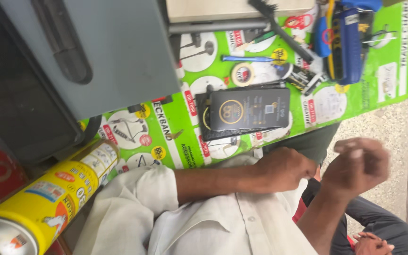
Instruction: The person holds a smartphone and repeatedly turns it over to inspect the screen, back, and edges. They use a small tool to probe the device's seams and buttons, then wipe the screen with a white cloth. The person continues to rotate and examine the phone from multiple angles.
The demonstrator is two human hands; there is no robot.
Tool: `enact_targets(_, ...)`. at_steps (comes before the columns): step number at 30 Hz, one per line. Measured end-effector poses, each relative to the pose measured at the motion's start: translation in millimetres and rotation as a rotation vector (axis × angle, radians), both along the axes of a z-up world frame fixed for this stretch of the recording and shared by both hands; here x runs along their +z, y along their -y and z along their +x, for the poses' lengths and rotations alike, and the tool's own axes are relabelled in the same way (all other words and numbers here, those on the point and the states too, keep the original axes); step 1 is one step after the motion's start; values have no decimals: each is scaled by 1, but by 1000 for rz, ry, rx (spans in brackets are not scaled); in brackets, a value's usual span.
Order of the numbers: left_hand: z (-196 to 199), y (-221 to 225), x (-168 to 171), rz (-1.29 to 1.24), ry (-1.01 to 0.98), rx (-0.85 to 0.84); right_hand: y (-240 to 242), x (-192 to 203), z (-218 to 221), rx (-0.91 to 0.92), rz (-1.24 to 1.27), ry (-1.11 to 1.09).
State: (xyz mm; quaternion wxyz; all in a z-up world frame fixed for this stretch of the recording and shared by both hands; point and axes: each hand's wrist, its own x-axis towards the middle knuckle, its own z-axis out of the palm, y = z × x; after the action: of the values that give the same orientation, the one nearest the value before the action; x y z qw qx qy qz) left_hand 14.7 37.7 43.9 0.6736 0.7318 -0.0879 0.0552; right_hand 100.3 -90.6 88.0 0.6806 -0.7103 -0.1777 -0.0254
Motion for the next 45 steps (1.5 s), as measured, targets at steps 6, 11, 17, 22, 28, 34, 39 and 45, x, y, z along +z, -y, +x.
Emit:
enact_targets(6, 23, 14, -22, -727, -606, -108, 5, -3, -63, 55, -597, 488)
enact_targets(11, 27, 20, -50, -1187, -777, -286, -8, -15, -66, 250, -605, 640)
enact_targets(17, 30, 36, -99, -693, -569, -360, -30, 12, -63, 414, -754, 504)
enact_targets(22, -8, 65, -131, -715, -427, -420, -54, 31, -59, 742, -849, 518)
enact_targets(28, -12, 33, -106, -611, -223, -433, -21, 35, -33, 709, -846, 409)
enact_targets(34, 14, 17, -66, -478, -414, -559, 15, 26, -47, 471, -722, 463)
enact_targets(39, -1, 32, -74, -584, -423, -676, 2, 28, -45, 525, -539, 435)
enact_targets(45, -21, 35, -69, 15, -361, -603, -53, 21, -6, 467, -593, 114)
